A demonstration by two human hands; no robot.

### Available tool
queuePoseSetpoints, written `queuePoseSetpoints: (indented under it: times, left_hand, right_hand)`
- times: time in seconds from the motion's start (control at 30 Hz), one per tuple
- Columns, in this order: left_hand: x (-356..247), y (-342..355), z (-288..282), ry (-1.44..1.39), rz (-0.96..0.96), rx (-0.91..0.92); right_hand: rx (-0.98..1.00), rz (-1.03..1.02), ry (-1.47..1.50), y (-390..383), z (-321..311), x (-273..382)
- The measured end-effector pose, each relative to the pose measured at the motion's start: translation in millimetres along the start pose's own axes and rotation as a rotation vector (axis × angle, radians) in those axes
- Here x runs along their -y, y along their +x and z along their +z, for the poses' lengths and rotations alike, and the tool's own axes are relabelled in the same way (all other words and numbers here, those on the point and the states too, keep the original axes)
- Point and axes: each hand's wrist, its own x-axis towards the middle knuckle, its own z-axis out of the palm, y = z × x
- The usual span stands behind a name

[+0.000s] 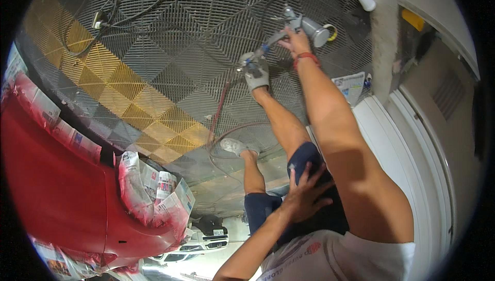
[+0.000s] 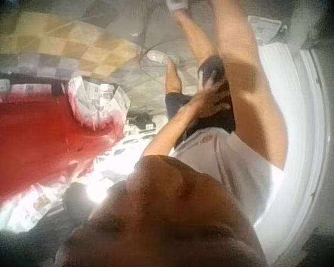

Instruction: The person sits among paint cans, then stands and walks to a red car. They use a spray gun to apply red paint to the car's hood and then use a brush to spread the paint across the surface.

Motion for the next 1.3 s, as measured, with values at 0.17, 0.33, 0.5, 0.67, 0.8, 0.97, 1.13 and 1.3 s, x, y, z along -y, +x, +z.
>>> queuePoseSetpoints:
  times: [0.17, 0.33, 0.5, 0.67, 0.8, 0.97, 1.13, 1.3]
  left_hand:
    - [10.4, 7.5, -0.9, -0.009, 0.033, -0.021]
    - [-2.1, 14.1, -24.3, -0.043, -0.017, 0.152]
    - [-1.5, 11.9, -8.3, -0.037, -0.055, 0.101]
    - [-9.7, -0.2, 11.9, 0.023, -0.158, 0.028]
    - [-28.0, -27.1, 42.2, 0.052, -0.274, -0.102]
    - [-2.1, -132.1, 100.1, 0.010, -0.347, -0.269]
    - [55.5, -282.5, 215.1, -0.141, -0.576, -0.564]
    - [162.9, -342.5, 390.5, -0.692, -0.604, -1.030]
  right_hand:
    - [0.090, 0.105, 0.052, 50.1, -31.2, -0.2]
    - [0.026, 0.128, 0.072, 43.9, -33.6, -2.3]
    - [-0.110, 0.290, -0.177, 15.9, -39.9, 1.7]
    - [0.027, 0.200, -0.598, -97.5, -72.2, 10.4]
    - [0.144, -0.217, -1.249, -246.6, -102.2, 68.3]
    - [0.240, -0.394, -1.083, -348.4, -182.1, 108.0]
    - [0.458, -0.543, -1.266, -314.3, -266.7, 140.1]
    - [0.541, -0.656, -1.426, -369.8, -214.2, 160.4]
